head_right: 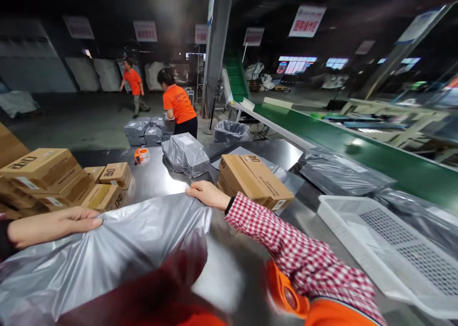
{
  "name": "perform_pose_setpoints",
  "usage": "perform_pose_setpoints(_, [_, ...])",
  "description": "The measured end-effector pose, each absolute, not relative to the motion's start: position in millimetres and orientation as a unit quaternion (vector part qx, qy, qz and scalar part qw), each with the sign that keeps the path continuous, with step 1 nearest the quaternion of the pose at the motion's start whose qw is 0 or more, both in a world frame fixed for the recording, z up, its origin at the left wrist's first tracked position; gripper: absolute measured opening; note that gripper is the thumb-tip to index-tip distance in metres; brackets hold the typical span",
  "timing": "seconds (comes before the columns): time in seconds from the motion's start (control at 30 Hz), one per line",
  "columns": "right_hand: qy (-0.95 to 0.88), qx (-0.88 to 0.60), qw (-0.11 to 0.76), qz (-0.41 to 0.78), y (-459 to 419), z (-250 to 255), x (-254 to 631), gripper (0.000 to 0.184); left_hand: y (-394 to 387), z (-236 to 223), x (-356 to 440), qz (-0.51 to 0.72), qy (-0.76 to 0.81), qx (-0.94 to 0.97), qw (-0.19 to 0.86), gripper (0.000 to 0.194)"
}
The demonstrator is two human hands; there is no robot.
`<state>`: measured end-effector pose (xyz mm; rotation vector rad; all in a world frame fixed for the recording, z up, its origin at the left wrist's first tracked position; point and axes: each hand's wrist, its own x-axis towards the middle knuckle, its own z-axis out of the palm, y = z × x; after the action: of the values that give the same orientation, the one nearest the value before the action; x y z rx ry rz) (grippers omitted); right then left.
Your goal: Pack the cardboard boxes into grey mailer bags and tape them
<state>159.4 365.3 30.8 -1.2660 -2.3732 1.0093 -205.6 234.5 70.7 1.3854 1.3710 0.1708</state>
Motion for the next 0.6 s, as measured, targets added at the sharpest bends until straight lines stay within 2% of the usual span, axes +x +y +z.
perform_pose_setpoints(0.07, [-0.819, -0.436, 0.128, 0.352, 367.3, 18.7, 158.4, 0.051, 236.4, 61.0, -208.6, 0.090, 0.603, 0.563, 0.558, 0.073])
perform_pose_setpoints(0.23, [-0.787, -0.439, 0.080, 0.426, 352.7, -34.1, 151.9, 0.050, 224.3, 53.8, -205.1, 0.028, 0.661, 0.654, 0.366, 0.069])
perform_pose_setpoints(0.33, [-0.797, -0.416, 0.006, 0.438, 349.7, -37.2, 148.3, 0.042, 219.5, 50.1, -205.1, 0.004, 0.669, 0.680, 0.299, 0.066])
perform_pose_setpoints(0.4, [-0.846, -0.386, -0.087, 0.357, 358.4, -5.3, 142.8, 0.030, 219.8, 48.2, -206.1, 0.009, 0.660, 0.686, 0.305, 0.065])
perform_pose_setpoints(0.47, [-0.897, -0.361, -0.138, 0.215, 368.7, 47.7, 125.9, 0.008, 221.2, 48.3, -206.3, 0.018, 0.651, 0.688, 0.319, 0.066])
perform_pose_setpoints(0.53, [-0.922, -0.355, -0.090, 0.128, 368.3, 101.2, 91.4, 0.025, 221.9, 48.9, -205.4, 0.021, 0.647, 0.689, 0.326, 0.067])
perform_pose_setpoints(0.6, [-0.948, -0.299, 0.014, 0.110, 349.3, 132.8, 41.6, 0.043, 221.8, 47.0, -204.0, 0.025, 0.644, 0.688, 0.334, 0.066])
